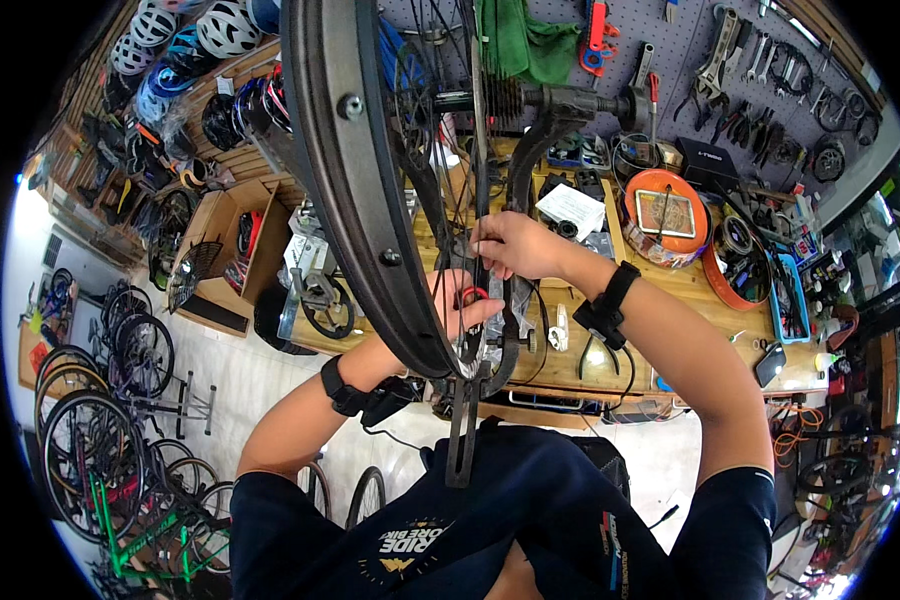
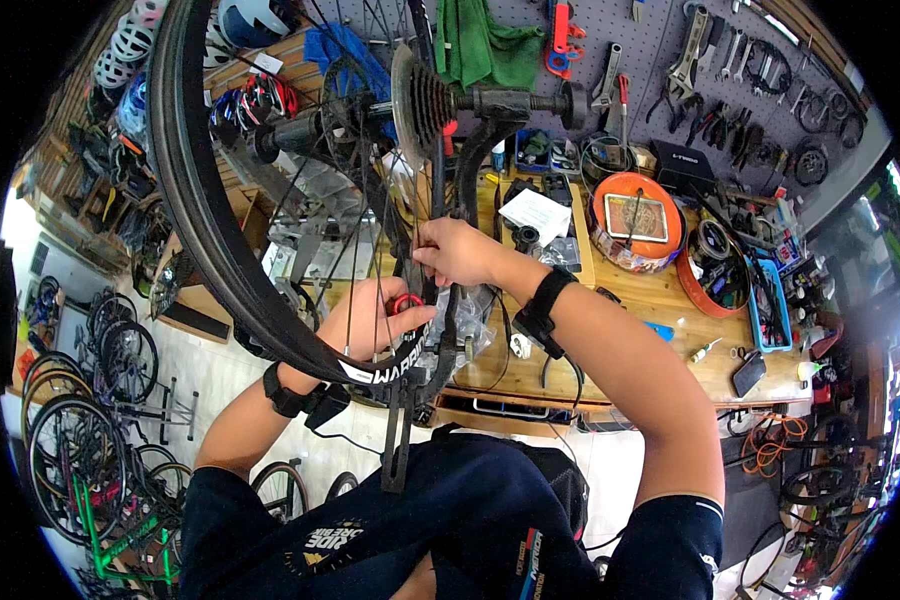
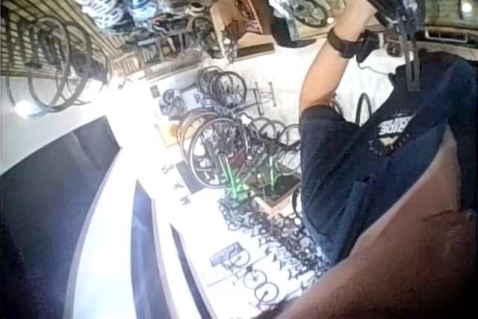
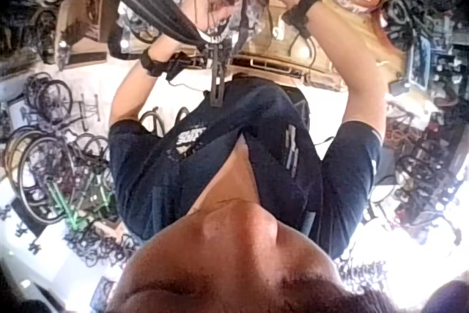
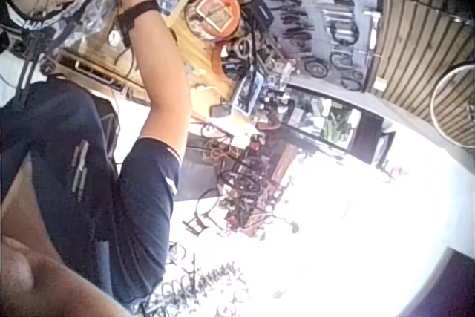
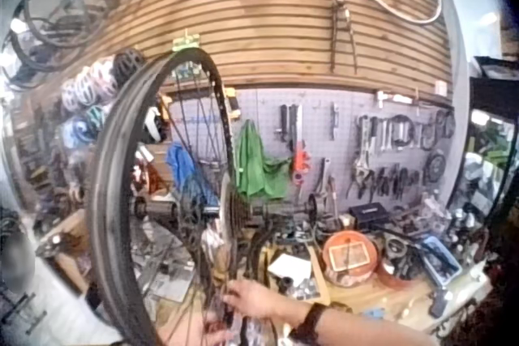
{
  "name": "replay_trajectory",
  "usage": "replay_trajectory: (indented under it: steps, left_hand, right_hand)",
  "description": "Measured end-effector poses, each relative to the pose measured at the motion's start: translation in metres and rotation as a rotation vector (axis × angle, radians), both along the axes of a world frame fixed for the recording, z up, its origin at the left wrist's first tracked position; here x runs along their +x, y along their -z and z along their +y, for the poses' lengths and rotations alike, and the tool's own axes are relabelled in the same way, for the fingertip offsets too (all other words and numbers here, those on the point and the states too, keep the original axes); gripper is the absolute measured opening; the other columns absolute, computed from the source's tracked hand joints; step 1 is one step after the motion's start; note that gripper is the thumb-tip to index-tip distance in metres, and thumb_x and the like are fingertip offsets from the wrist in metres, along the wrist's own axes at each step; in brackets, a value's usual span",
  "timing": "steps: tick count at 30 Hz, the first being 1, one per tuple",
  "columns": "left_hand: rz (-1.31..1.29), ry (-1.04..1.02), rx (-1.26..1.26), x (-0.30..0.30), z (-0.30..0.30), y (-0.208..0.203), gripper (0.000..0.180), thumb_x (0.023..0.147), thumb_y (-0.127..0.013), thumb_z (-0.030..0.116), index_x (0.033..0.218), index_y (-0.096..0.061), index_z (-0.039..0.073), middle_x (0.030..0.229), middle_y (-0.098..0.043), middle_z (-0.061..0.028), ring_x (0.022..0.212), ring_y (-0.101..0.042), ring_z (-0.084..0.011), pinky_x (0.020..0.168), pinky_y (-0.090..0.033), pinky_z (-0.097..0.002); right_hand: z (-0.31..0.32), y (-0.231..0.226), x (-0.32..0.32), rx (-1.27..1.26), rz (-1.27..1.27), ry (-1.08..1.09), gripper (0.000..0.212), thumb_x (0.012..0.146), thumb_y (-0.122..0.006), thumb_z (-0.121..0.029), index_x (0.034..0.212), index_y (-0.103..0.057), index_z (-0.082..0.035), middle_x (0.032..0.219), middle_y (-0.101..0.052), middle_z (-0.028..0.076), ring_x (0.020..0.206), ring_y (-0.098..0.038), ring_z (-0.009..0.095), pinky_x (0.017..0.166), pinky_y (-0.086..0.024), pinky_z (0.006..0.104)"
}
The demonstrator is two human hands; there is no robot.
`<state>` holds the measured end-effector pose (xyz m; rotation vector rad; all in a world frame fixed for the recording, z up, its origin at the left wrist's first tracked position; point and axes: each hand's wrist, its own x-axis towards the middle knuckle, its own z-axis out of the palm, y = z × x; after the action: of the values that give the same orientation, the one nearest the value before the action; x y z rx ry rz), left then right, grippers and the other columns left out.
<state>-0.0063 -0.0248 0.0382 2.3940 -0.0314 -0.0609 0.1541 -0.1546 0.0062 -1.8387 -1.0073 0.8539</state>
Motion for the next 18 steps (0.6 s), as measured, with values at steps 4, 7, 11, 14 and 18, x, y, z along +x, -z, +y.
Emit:
replay_trajectory:
  steps: [4, 7, 11, 14, 18]
  left_hand:
    - [0.331, 0.254, -0.697, 0.005, 0.021, 0.003, 0.059, 0.092, -0.065, 0.027, 0.140, -0.042, 0.001, 0.092, -0.057, 0.0050, 0.079, -0.050, -0.0023, 0.067, -0.042, -0.0190]
    - [0.569, 0.391, -1.082, 0.007, 0.035, 0.001, 0.058, 0.093, -0.063, 0.026, 0.138, -0.043, -0.003, 0.091, -0.057, 0.0044, 0.080, -0.052, -0.0038, 0.069, -0.043, -0.0190]
    - [0.563, 0.470, -1.151, 0.005, 0.033, -0.013, 0.067, 0.087, -0.069, 0.036, 0.133, -0.048, -0.006, 0.091, -0.057, 0.0028, 0.083, -0.056, -0.0061, 0.066, -0.045, -0.0208]
    - [0.492, 0.375, -1.111, 0.001, 0.028, -0.016, 0.070, 0.083, -0.073, 0.036, 0.134, -0.047, -0.006, 0.110, -0.061, -0.0075, 0.081, -0.059, -0.0090, 0.068, -0.049, -0.0212]
    - [0.567, 0.309, -1.230, -0.003, 0.024, -0.022, 0.075, 0.081, -0.075, 0.034, 0.137, -0.043, -0.006, 0.126, -0.059, -0.0193, 0.079, -0.060, -0.0089, 0.070, -0.050, -0.0198]
  right_hand:
    - [-0.002, 0.007, 0.005, 0.112, -0.012, -0.061, 0.013, 0.095, -0.055, -0.010, 0.095, -0.057, 0.003, 0.073, -0.062, 0.008, 0.059, -0.062, 0.015, 0.054, -0.052, 0.0287]
    - [-0.006, -0.008, 0.003, 0.054, 0.111, -0.129, 0.014, 0.095, -0.056, -0.011, 0.095, -0.058, 0.002, 0.074, -0.063, 0.007, 0.060, -0.062, 0.014, 0.055, -0.051, 0.0275]
    - [-0.010, -0.022, -0.005, 0.081, 0.126, -0.161, 0.014, 0.095, -0.056, -0.012, 0.095, -0.060, 0.001, 0.074, -0.062, 0.006, 0.062, -0.061, 0.012, 0.057, -0.051, 0.0260]
    - [-0.013, -0.025, -0.009, 0.106, 0.142, -0.152, 0.014, 0.095, -0.056, -0.012, 0.094, -0.060, 0.001, 0.075, -0.062, 0.006, 0.062, -0.060, 0.012, 0.058, -0.051, 0.0257]
    - [-0.013, -0.016, -0.007, 0.138, 0.167, -0.141, 0.014, 0.095, -0.056, -0.012, 0.094, -0.059, 0.001, 0.075, -0.062, 0.006, 0.062, -0.060, 0.012, 0.057, -0.051, 0.0259]
